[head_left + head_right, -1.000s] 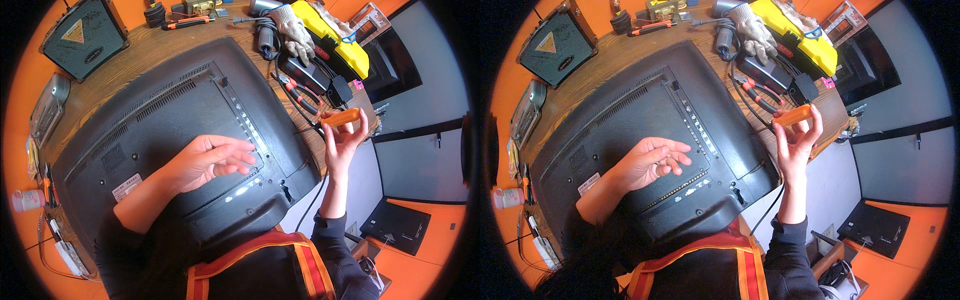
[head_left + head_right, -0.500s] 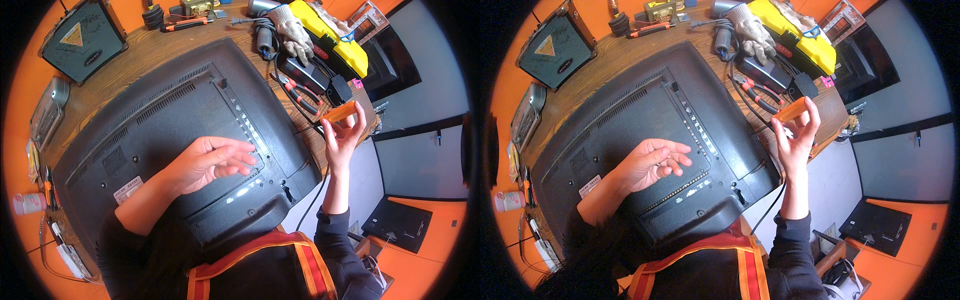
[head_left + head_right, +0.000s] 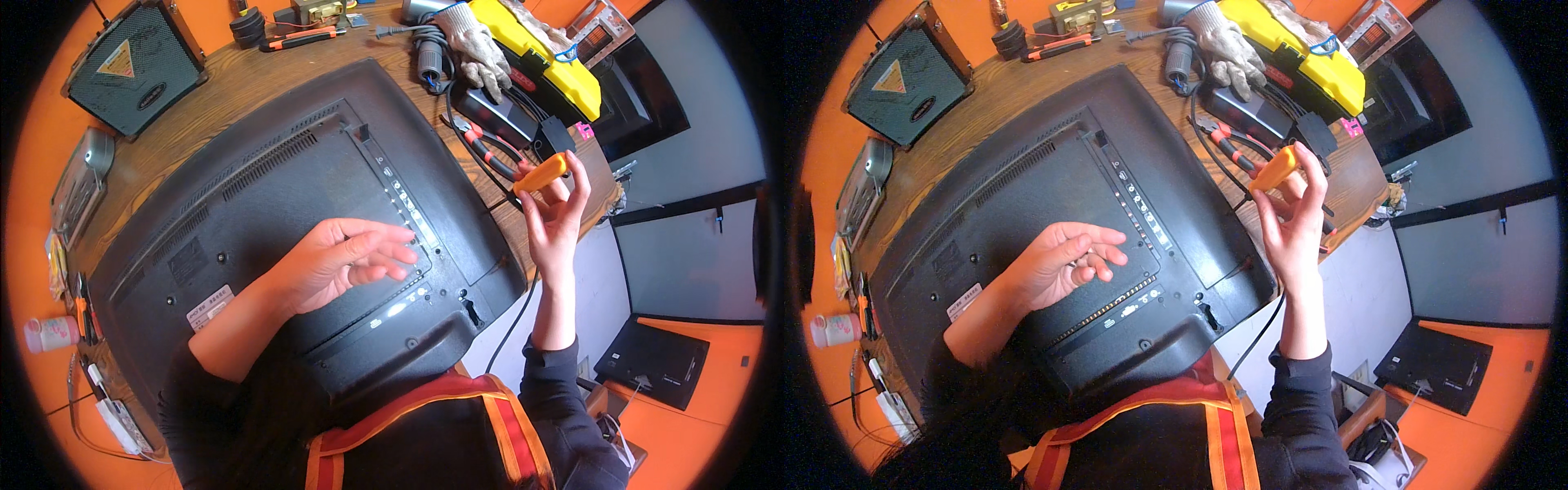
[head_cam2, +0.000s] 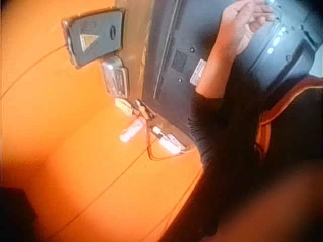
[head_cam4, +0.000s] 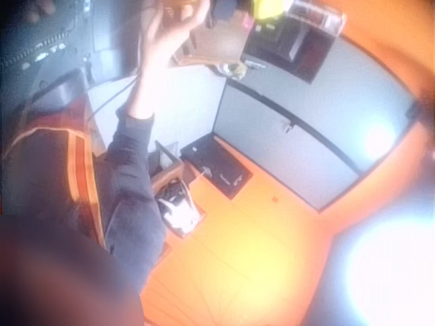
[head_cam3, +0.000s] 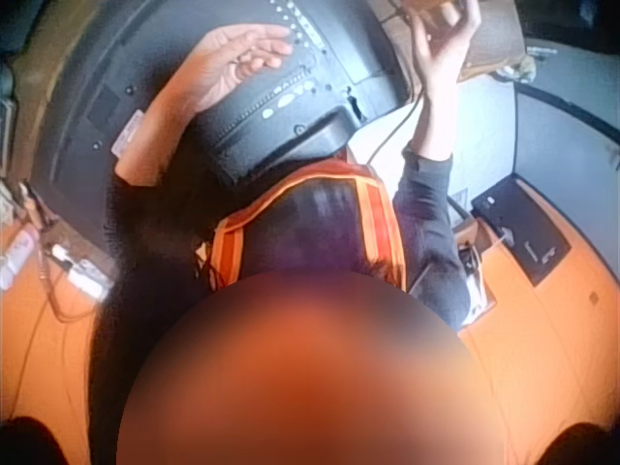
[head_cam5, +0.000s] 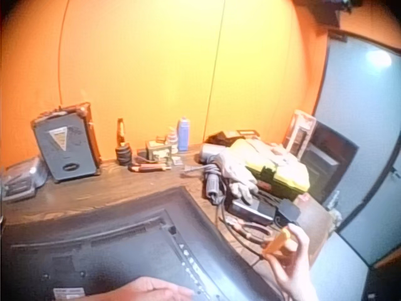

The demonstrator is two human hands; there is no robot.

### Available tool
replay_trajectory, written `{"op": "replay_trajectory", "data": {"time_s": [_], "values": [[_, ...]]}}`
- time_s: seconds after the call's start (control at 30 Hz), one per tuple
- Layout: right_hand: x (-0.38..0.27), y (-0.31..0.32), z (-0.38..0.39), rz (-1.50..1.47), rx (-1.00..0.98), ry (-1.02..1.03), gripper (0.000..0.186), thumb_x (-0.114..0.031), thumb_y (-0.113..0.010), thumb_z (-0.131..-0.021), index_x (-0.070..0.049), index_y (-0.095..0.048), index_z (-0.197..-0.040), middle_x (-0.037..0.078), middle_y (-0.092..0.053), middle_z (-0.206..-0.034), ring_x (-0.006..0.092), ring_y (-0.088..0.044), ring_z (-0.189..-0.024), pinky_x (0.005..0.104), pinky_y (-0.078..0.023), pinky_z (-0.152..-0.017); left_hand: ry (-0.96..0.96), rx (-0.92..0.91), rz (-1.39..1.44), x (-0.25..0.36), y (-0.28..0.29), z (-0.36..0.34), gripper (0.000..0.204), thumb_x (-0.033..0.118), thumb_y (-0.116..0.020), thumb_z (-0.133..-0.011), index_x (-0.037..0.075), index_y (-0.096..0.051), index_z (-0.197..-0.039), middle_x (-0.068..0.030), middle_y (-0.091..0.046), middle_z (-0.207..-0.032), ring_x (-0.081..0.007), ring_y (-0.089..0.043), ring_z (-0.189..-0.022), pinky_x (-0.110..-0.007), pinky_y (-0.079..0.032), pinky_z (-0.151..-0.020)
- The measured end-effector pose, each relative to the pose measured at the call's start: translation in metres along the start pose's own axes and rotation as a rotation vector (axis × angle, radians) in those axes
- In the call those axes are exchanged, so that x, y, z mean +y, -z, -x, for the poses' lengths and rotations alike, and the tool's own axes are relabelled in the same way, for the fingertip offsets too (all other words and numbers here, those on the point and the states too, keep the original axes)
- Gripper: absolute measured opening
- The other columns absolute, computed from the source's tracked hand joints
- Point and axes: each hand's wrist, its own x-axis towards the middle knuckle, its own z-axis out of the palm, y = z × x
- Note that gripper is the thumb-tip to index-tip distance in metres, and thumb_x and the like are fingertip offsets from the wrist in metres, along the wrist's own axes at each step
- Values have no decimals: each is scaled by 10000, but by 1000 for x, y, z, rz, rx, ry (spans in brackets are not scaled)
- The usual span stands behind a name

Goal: The person uses a yellow-handled screwdriver to fasten screws into the back panel of a television. They repeatedly pick screws from their left hand and drive them into the panel, working across multiple screw holes.

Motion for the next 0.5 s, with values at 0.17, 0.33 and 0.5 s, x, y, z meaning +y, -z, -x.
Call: {"op": "replay_trajectory", "data": {"time_s": [0.17, 0.33, 0.5], "values": [[9, -6, 4, 209, 191, 226, 668, 75, -578, -745, -132, -229, -1275, 161, -418, -1192, 243, -517, -1029, 318, -497, -765, -15, -66, 2, -1, 4, -2, 325, 170, -449, -886, -50, -477, -1124, -143, -585, -985, -151, -589, -836, -179, -484, -704], [9, -3, 3, -24, 97, 78, 682, 31, -620, -732, -116, -232, -1273, 149, -352, -1254, 262, -519, -1023, 320, -501, -761, -11, -73, -17, -1, 7, -1, 328, 184, -454, -886, -37, -483, -1126, -137, -588, -994, -158, -588, -871, -192, -484, -738], [5, -3, 0, 306, 190, 220, 660, 19, -620, -736, -95, -241, -1265, 149, -377, -1227, 253, -529, -1006, 304, -521, -719, -17, -68, -27, -1, 6, 0, 326, 186, -458, -884, -34, -487, -1122, -136, -590, -989, -157, -589, -873, -190, -483, -736]]}}
